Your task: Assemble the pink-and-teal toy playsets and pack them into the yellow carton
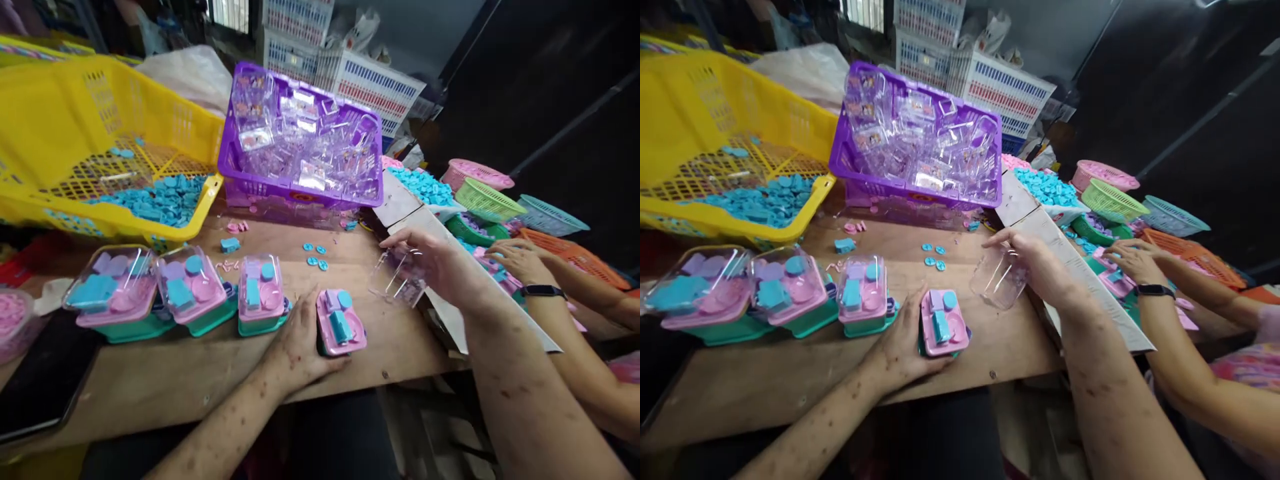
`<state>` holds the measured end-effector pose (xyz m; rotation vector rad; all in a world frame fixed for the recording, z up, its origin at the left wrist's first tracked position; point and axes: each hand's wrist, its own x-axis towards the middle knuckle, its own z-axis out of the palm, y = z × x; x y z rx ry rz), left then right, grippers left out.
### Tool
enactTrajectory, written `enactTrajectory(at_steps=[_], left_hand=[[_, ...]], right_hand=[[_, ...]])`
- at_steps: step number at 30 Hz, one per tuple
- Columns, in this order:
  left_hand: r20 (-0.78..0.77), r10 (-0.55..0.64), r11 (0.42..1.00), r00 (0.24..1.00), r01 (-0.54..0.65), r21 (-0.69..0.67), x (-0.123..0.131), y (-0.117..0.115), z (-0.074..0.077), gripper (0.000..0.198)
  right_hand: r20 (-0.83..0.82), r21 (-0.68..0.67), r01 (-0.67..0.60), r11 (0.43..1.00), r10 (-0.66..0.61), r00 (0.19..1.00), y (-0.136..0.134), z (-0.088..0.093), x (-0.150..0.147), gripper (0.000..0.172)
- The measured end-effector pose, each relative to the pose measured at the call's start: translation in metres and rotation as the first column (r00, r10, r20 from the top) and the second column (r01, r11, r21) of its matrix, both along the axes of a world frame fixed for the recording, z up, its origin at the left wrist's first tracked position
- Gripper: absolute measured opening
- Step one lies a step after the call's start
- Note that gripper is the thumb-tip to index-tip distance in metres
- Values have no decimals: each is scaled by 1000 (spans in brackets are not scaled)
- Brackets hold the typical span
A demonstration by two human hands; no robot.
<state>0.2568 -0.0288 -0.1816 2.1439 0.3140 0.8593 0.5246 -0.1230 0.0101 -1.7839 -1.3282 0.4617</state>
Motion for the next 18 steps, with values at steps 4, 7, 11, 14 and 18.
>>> enactTrajectory(at_steps=[4,7,11,14,18], left_hand=[[44,-7,1000,999,8,-8,5,3,-3,139],[59,-36,999,998,38,-37,7,4,0,129],[53,-46,995,998,50,-84,7,5,7,116],[65,-74,990,995,82,-114,5,6,11,105],[80,-83,986,993,93,-138,4,6,10,121]], right_hand=[[-25,-249,-195,949,195,981,-3,38,-70,49],[-94,-337,-222,915,202,975,11,35,-104,58],[146,-289,-67,955,113,983,34,12,-111,70],[354,-313,40,949,77,932,46,-4,-109,63],[483,-219,110,969,10,876,38,-22,-125,48]])
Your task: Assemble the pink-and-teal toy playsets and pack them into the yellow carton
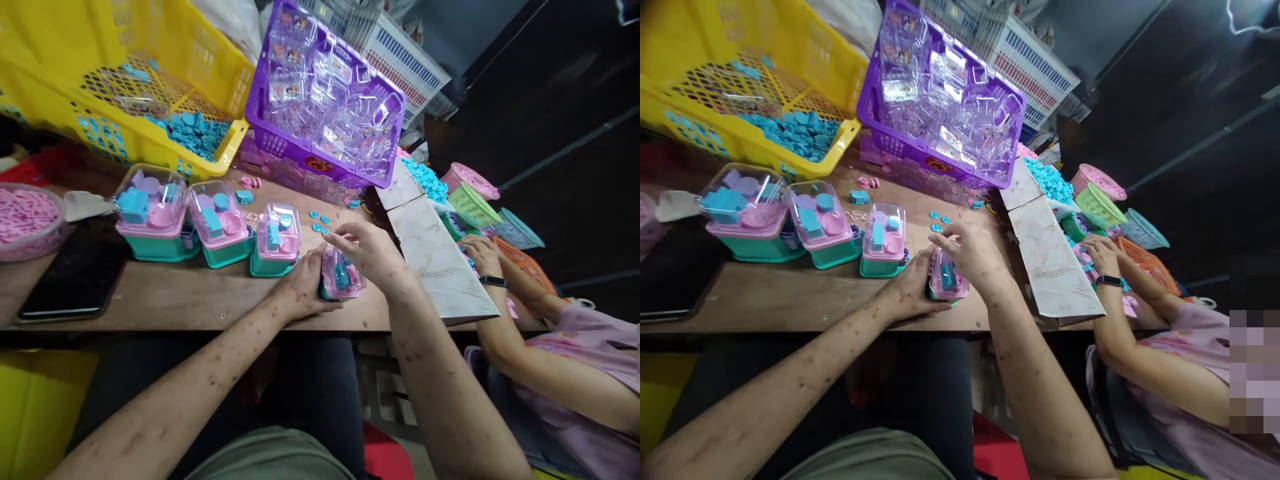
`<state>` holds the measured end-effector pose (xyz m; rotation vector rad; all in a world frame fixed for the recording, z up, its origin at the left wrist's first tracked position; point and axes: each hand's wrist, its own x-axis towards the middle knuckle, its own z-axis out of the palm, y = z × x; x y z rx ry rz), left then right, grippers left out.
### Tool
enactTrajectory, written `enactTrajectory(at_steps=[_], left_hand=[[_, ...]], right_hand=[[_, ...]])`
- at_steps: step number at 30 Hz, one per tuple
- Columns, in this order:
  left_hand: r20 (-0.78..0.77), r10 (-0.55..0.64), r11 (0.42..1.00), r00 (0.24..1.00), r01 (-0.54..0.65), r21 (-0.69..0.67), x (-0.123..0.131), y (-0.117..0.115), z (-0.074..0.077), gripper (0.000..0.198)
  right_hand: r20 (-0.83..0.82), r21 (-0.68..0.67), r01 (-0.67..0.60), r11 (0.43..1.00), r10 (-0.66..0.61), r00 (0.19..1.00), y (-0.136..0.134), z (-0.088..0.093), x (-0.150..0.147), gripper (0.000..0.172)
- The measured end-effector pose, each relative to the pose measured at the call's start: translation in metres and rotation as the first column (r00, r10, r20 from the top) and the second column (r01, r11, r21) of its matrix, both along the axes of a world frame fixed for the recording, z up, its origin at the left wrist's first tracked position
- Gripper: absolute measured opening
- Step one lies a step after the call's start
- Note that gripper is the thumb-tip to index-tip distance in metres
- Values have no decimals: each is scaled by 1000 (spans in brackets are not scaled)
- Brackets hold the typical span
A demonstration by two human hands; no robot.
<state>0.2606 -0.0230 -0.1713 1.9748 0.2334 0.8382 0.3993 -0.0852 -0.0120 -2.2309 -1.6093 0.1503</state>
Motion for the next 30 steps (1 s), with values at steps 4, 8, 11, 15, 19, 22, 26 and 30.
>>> enactTrajectory(at_steps=[4,8,11,15,19,22,26,30], left_hand=[[-13,8,1000,1000,-8,20,4,-2,-5,132],[-16,9,1000,1000,-9,6,7,-3,-6,134],[-34,25,999,999,-25,-25,5,-3,-3,139],[-26,17,999,1000,-18,-41,3,-3,-1,139],[9,12,1000,1000,-12,-24,4,-4,-4,138],[24,19,1000,1000,-19,-17,6,-3,-7,138],[13,11,1000,1000,-10,-16,9,-4,-9,140],[-4,17,1000,1000,-17,-11,10,-4,-9,140]], right_hand=[[128,224,1,975,-31,991,-32,-22,-23,53],[172,182,-135,974,104,980,-50,-30,-27,59],[216,219,-181,959,134,967,-50,-22,-19,54],[225,150,-256,955,219,949,-43,-16,-12,52],[275,178,-242,954,188,943,-40,-25,-15,52],[344,202,-235,951,156,926,-40,-30,-18,49],[385,192,-233,953,145,911,-42,-31,-22,48],[399,141,-213,967,141,906,-44,-29,-26,49]])
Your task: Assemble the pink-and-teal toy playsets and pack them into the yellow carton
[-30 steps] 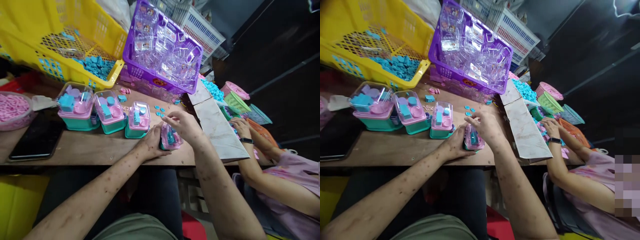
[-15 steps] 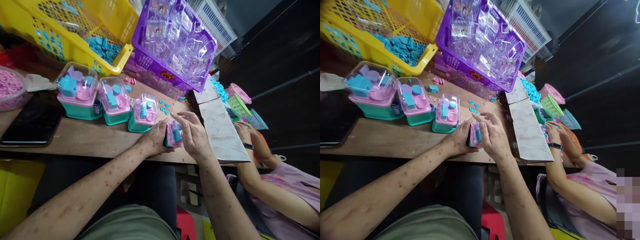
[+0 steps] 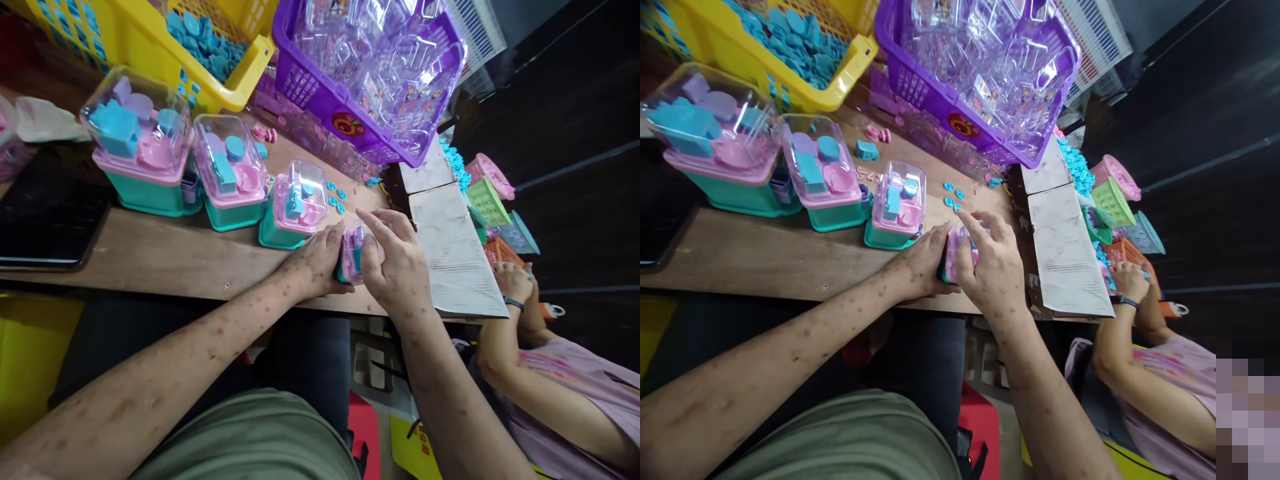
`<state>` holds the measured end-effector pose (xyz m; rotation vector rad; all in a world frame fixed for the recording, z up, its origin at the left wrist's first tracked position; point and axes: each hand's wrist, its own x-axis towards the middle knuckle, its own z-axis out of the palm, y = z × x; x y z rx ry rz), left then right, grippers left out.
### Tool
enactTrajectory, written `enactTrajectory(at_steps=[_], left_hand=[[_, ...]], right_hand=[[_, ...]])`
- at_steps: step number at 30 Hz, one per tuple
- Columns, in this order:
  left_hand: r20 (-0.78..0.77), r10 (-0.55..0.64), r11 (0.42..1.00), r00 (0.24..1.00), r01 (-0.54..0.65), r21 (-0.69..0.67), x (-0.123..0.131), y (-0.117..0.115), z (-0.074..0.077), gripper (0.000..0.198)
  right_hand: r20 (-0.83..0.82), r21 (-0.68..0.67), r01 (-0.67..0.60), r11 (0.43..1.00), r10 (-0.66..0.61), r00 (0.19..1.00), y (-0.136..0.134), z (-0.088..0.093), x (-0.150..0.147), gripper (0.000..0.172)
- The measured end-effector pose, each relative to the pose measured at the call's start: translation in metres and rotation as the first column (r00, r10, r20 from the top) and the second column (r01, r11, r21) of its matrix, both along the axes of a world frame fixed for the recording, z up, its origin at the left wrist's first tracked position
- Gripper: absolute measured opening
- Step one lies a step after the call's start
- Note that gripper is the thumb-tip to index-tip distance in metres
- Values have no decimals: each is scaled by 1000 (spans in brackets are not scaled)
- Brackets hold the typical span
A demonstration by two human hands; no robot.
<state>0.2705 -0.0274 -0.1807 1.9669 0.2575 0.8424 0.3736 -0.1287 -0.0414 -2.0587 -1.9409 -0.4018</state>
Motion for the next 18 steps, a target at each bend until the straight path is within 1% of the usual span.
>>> enactTrajectory(at_steps=[3,7,10,14,18], left_hand=[[2,-2,1000,1000,2,12,0,0,-1,139],[18,-10,1000,1000,9,25,0,1,-1,133],[20,-13,1000,1000,12,7,0,2,0,130],[-9,17,1000,1000,-17,-20,0,0,5,123],[-41,21,999,999,-23,-29,-4,0,13,124]], right_hand=[[30,-10,6,1000,-6,1000,0,0,-3,49],[51,-6,2,1000,-2,999,0,-1,-6,48],[65,-6,10,1000,-9,998,-1,0,-6,48],[55,-16,51,999,-50,997,-1,4,-6,45],[55,-45,28,999,-25,998,1,8,-6,45]])
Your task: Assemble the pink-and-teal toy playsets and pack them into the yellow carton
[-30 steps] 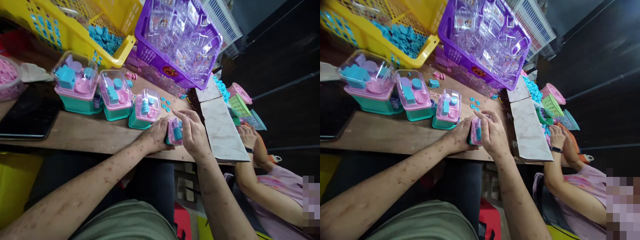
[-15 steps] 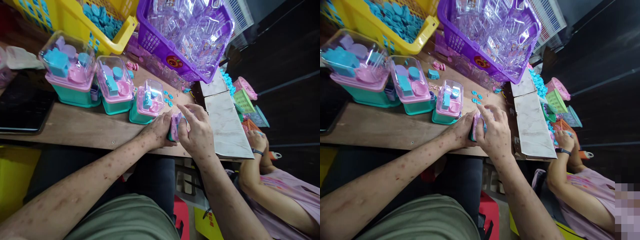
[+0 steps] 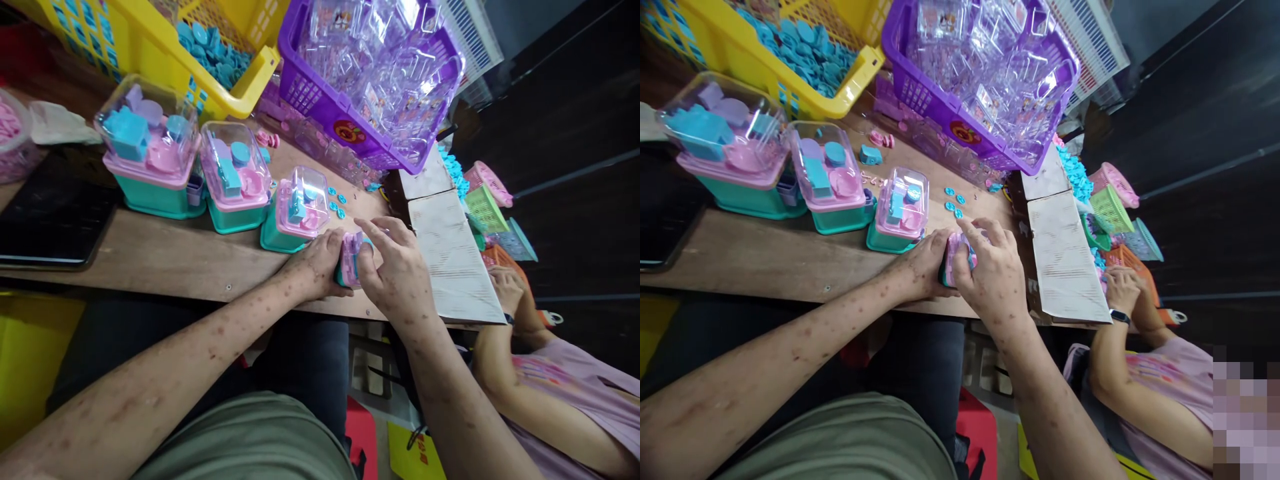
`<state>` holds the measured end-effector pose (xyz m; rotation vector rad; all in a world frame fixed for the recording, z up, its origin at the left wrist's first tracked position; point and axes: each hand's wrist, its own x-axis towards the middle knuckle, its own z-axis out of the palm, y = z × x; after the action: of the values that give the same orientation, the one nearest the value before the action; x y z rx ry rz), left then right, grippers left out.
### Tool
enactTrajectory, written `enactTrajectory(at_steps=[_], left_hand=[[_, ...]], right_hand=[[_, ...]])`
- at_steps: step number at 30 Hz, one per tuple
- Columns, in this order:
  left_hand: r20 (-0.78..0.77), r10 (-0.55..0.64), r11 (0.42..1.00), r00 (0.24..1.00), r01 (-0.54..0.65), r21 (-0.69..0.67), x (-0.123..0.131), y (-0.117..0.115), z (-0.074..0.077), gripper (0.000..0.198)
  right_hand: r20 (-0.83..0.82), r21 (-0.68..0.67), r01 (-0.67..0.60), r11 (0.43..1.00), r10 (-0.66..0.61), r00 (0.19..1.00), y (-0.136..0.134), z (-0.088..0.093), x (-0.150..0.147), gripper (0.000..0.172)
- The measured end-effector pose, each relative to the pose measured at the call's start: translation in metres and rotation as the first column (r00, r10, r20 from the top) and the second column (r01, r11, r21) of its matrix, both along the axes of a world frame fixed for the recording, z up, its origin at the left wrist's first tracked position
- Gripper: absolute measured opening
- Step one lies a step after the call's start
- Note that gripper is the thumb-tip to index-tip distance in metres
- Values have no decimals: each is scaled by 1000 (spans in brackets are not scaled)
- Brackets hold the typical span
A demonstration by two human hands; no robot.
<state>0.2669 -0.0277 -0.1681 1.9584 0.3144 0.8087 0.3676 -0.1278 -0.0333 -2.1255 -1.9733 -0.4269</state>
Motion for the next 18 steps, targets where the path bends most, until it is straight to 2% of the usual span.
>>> enactTrajectory(at_steps=[5,10,15,18], left_hand=[[-46,-7,1000,999,8,23,-2,1,3,123],[1,-6,998,1000,6,67,0,2,-1,117],[-62,-4,999,998,6,44,-1,1,1,121],[-50,0,998,999,3,67,-1,1,1,121]], right_hand=[[2,-48,-3,999,3,1000,4,5,1,45],[10,-70,-23,997,24,1000,7,6,1,44],[0,-86,7,996,-7,1000,8,6,3,47],[1,-126,-6,992,6,1000,11,9,4,47]])
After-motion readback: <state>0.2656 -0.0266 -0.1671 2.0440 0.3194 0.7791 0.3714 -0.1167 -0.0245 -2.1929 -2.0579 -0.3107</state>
